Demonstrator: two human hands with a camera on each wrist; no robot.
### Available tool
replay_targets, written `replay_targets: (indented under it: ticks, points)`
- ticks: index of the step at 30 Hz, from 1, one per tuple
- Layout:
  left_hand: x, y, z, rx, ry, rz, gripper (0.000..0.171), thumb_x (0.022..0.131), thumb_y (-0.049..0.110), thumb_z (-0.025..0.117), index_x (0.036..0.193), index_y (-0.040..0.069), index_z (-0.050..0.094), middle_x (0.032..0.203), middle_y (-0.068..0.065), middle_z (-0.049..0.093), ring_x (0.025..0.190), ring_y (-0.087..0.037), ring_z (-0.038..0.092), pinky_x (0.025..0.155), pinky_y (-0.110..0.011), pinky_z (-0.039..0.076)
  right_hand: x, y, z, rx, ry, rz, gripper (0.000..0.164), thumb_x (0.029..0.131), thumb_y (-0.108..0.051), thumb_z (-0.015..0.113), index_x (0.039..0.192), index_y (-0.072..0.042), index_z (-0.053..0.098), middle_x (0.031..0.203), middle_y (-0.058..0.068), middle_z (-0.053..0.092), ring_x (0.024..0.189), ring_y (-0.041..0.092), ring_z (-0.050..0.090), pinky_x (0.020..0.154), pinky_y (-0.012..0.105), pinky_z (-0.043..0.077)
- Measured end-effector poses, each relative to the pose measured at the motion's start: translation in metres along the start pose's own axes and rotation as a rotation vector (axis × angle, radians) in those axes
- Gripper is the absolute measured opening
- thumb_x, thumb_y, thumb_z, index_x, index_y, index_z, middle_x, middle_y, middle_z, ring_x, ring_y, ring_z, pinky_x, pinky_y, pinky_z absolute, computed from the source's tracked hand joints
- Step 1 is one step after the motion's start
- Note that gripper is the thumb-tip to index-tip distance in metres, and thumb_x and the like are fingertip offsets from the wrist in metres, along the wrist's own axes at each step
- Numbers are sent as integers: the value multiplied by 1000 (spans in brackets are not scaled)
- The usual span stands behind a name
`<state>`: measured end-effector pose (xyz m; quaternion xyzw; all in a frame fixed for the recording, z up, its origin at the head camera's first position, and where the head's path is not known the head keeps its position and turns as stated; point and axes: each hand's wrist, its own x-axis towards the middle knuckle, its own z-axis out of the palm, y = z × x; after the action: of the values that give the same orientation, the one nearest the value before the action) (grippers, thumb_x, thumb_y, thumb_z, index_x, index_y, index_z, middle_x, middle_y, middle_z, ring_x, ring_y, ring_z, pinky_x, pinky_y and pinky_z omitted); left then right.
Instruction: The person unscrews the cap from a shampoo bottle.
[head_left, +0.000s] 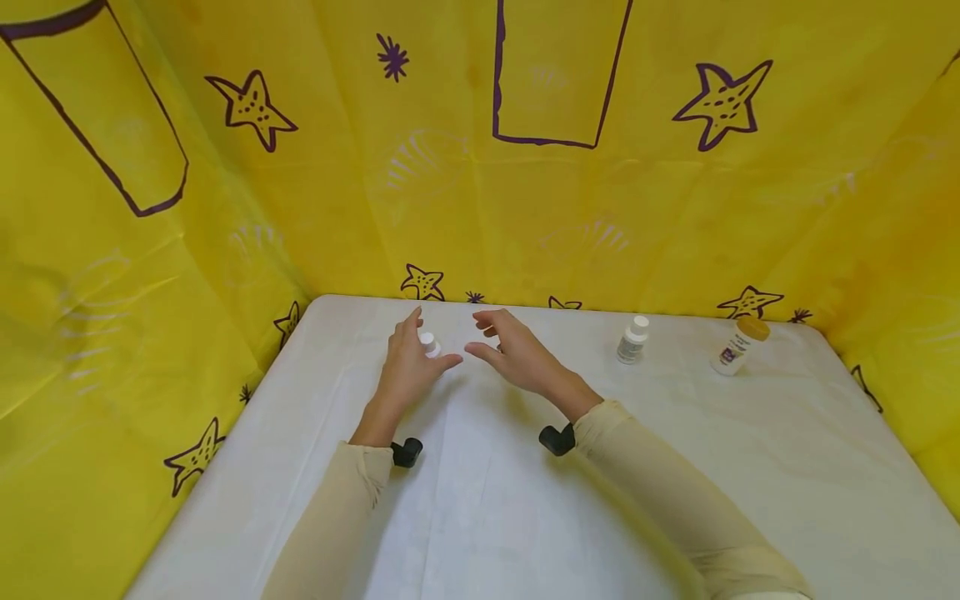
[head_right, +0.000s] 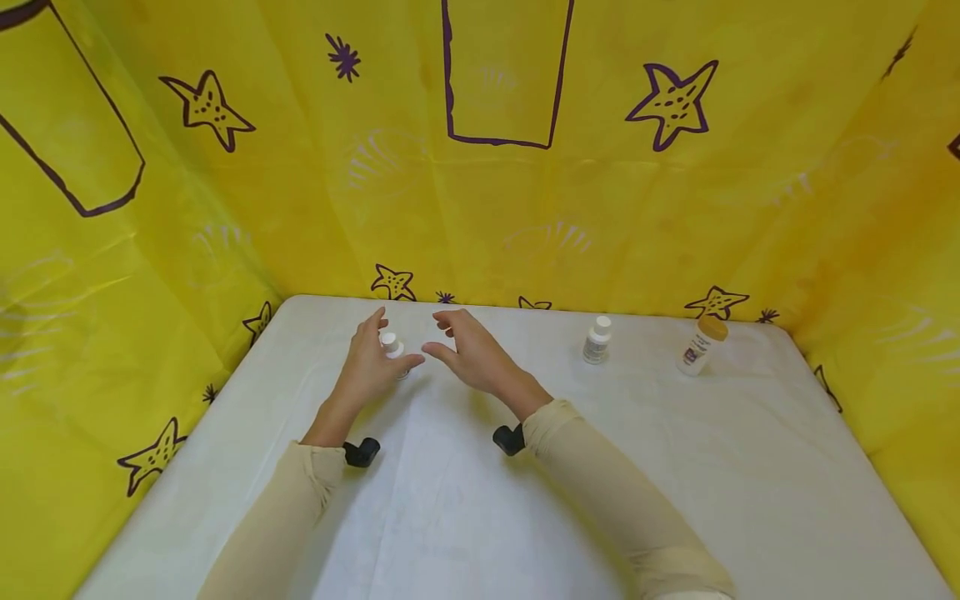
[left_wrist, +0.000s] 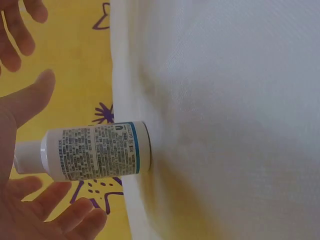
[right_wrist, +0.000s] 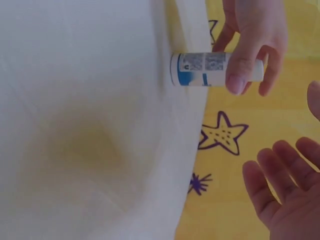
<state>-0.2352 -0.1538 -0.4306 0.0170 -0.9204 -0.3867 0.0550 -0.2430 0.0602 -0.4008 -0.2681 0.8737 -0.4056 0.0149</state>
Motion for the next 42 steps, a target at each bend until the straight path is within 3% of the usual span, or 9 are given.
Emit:
replay_targets:
  ticks: [6, 10, 13, 22, 29, 36, 42]
  points:
    - [-1, -8, -4, 27, -5, -30, 96, 80, 44, 86, 154, 5, 40, 147, -17, 52, 134, -38, 44, 109, -57, 44, 9, -5, 13, 19, -31, -3, 56, 100, -32, 67, 146, -6, 48, 140, 13, 58, 123, 31, 62, 104, 44, 52]
    - [-3, -13, -6, 47, 7, 7, 71, 79, 47, 86, 131, 5, 63, 122, -16, 69, 113, -35, 59, 98, -52, 50, 14, -5, 23, 23, -53, -21, 61, 95, -34, 72, 144, -4, 50, 138, 13, 57, 124, 33, 61, 105, 44, 52]
    - [-5, -16, -6, 60, -1, 27, 58, 79, 48, 86, 116, 6, 70, 108, -14, 74, 99, -32, 64, 90, -47, 52, 18, -2, 32, 26, -60, -25, 67, 93, -36, 75, 144, -2, 50, 138, 15, 56, 124, 35, 61, 105, 44, 52]
    - [-7, -22, -1, 53, -43, 18, 53, 89, 39, 79, 129, 6, 67, 131, -16, 70, 104, -30, 64, 90, -46, 52, 26, 0, 46, 68, -67, -12, 66, 96, -32, 72, 150, -4, 46, 141, 16, 54, 123, 34, 61, 103, 43, 53]
    - [-9, -18, -1, 64, -32, 46, 39, 89, 28, 79, 125, 15, 72, 127, -11, 73, 116, -32, 68, 94, -51, 55, 29, -4, 50, 60, -54, -34, 55, 97, -28, 71, 143, -2, 55, 129, 17, 59, 118, 35, 61, 100, 42, 52]
    - [-9, -13, 0, 64, -29, 57, 43, 87, 22, 81, 130, 17, 72, 130, -10, 72, 122, -32, 67, 98, -51, 54, 29, -3, 52, 50, -39, -26, 35, 98, -27, 69, 127, -7, 65, 118, 11, 62, 113, 31, 60, 98, 39, 51]
    - [-10, -11, 1, 80, -46, 53, 46, 88, 26, 81, 131, 16, 71, 131, -9, 71, 124, -31, 66, 101, -50, 53, 29, -1, 51, 7, 6, -35, 29, 99, -28, 69, 119, -7, 69, 115, 10, 66, 110, 26, 61, 99, 38, 51]
